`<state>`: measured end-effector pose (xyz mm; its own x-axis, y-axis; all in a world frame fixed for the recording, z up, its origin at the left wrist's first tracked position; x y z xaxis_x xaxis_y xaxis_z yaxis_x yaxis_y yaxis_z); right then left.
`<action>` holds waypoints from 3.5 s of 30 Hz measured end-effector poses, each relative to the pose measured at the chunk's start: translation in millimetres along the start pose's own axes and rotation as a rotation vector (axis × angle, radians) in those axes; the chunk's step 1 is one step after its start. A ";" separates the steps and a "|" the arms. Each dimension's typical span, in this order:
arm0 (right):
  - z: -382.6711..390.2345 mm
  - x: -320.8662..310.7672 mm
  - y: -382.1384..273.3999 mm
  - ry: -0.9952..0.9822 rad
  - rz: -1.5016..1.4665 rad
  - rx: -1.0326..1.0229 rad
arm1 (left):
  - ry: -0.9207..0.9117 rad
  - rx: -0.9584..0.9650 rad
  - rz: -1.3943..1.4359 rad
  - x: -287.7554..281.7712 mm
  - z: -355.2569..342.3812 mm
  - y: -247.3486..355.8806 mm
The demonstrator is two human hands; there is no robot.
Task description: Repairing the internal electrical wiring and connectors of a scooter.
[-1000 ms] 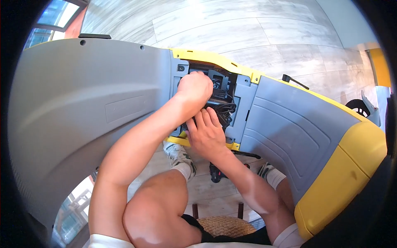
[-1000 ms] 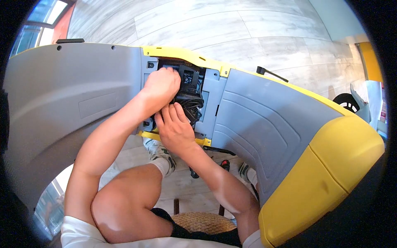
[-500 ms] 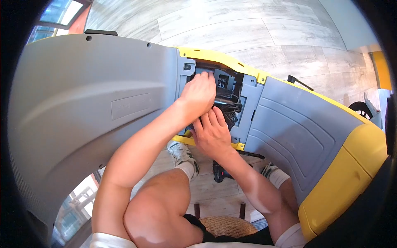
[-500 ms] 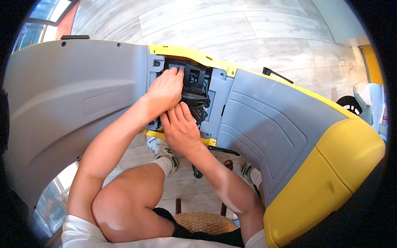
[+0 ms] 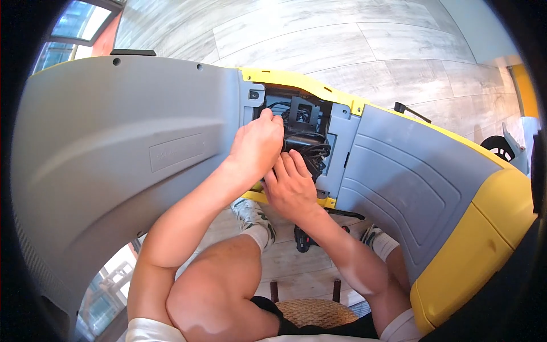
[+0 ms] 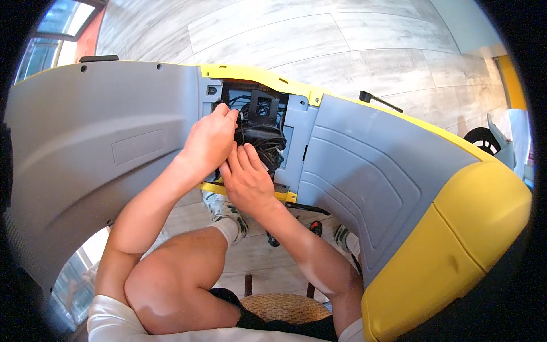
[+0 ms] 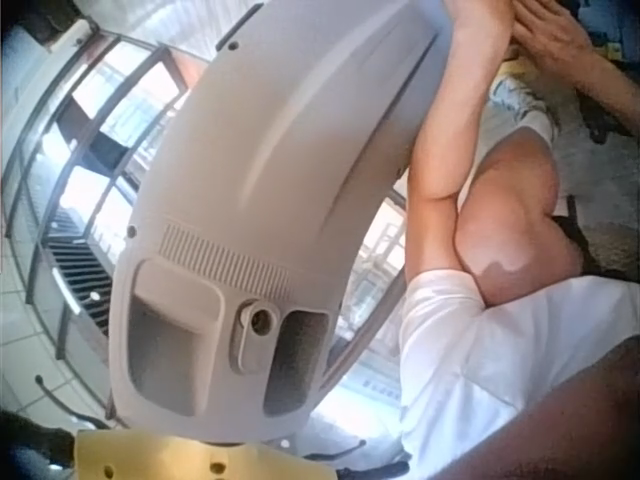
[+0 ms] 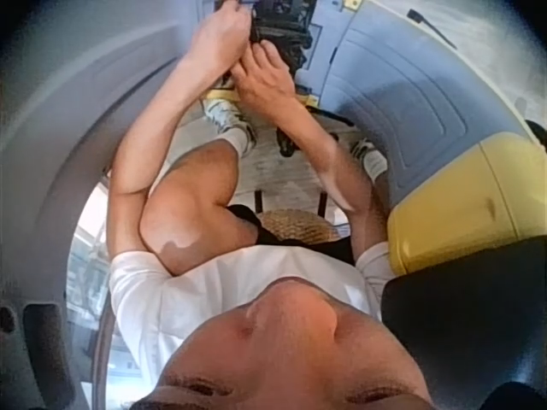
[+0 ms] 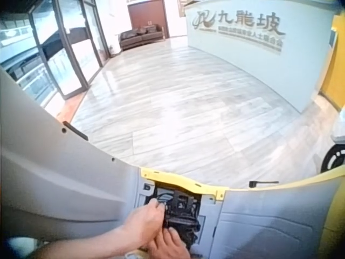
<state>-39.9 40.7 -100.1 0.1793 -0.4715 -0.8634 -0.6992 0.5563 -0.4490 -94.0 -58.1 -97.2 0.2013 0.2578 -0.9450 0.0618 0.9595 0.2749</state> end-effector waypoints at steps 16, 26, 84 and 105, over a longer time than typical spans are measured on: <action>-0.2 -1.1 -1.2 -0.035 0.022 -0.011 | 0.173 -0.025 0.480 -12.3 -0.4 -12.4; -0.3 -2.1 -4.0 -0.021 0.017 -0.011 | 0.446 0.003 0.467 -64.0 -34.1 -39.6; -0.5 -3.4 -3.5 0.022 0.039 -0.015 | -0.108 0.155 -0.364 30.9 -85.8 -12.9; 0.3 -0.8 -2.0 -0.044 0.015 0.005 | 0.106 0.236 -0.305 5.4 -60.0 -6.2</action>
<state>-38.4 40.1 -98.6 0.1990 -0.4326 -0.8794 -0.6988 0.5665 -0.4368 -152.0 -55.8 -114.7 0.0376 -0.0124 -0.9992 0.3282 0.9446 0.0006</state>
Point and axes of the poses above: each hand's wrist, its own z-axis away from the middle knuckle, its own x-axis out of the palm, y = z × x, the point moved 7 cm from there along -z, towards the middle knuckle, and after that the axes turned 12 degrees about x, right-handed, at the moved point
